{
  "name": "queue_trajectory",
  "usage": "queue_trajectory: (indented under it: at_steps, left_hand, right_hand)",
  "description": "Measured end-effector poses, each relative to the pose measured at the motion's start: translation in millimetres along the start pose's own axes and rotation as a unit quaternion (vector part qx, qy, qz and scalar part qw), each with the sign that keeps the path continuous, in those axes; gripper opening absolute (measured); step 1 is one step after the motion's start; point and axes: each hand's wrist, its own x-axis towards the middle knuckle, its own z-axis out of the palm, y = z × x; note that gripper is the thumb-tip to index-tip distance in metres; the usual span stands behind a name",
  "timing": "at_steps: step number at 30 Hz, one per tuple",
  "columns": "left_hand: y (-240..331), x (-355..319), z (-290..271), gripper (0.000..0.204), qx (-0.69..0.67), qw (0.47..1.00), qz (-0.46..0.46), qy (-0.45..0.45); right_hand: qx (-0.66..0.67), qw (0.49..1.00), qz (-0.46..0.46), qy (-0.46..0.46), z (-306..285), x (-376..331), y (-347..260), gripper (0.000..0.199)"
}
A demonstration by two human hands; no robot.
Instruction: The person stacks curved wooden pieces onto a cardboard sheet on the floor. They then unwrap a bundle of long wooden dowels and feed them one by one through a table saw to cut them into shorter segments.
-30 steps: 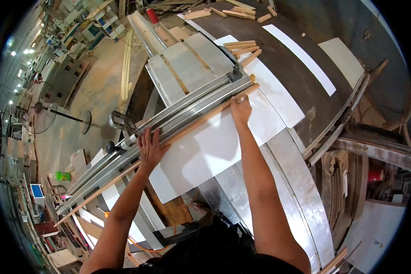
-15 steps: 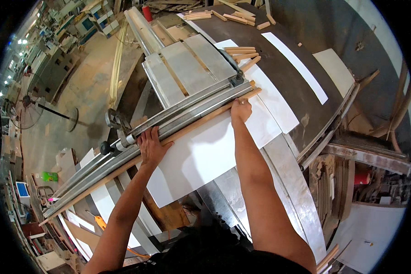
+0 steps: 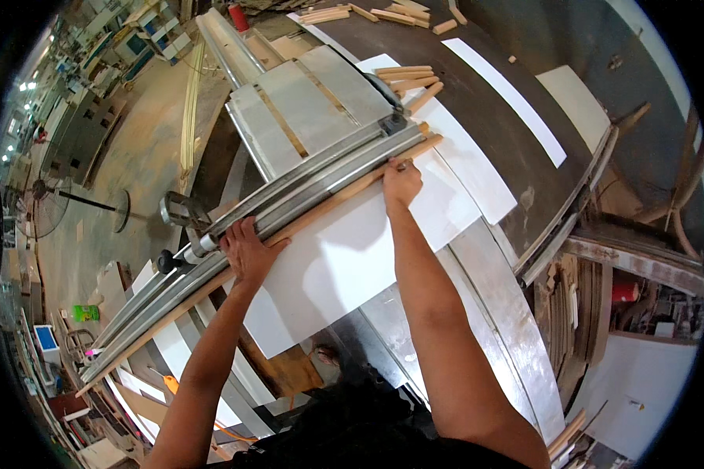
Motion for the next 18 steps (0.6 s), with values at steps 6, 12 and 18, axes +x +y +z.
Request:
queue_trajectory:
  at_steps: [6, 12, 18]
  left_hand:
    - [11.7, 2.9, -3.9, 0.089, 0.013, 1.000, -0.020, -0.001]
    - [3.3, 4.5, -1.2, 0.088, 0.021, 1.000, -0.006, -0.012]
    - [2.1, 4.0, 0.4, 0.087, 0.016, 1.000, 0.006, -0.003]
  right_hand:
    - [-0.040, 0.999, -0.024, 0.002, -10.4, -8.7, -25.2, 0.027]
    - [-0.049, 0.998, -0.042, 0.019, -0.5, -2.8, -17.8, 0.025]
    - [-0.043, 0.999, -0.028, 0.003, -4.1, -5.4, -23.1, 0.024]
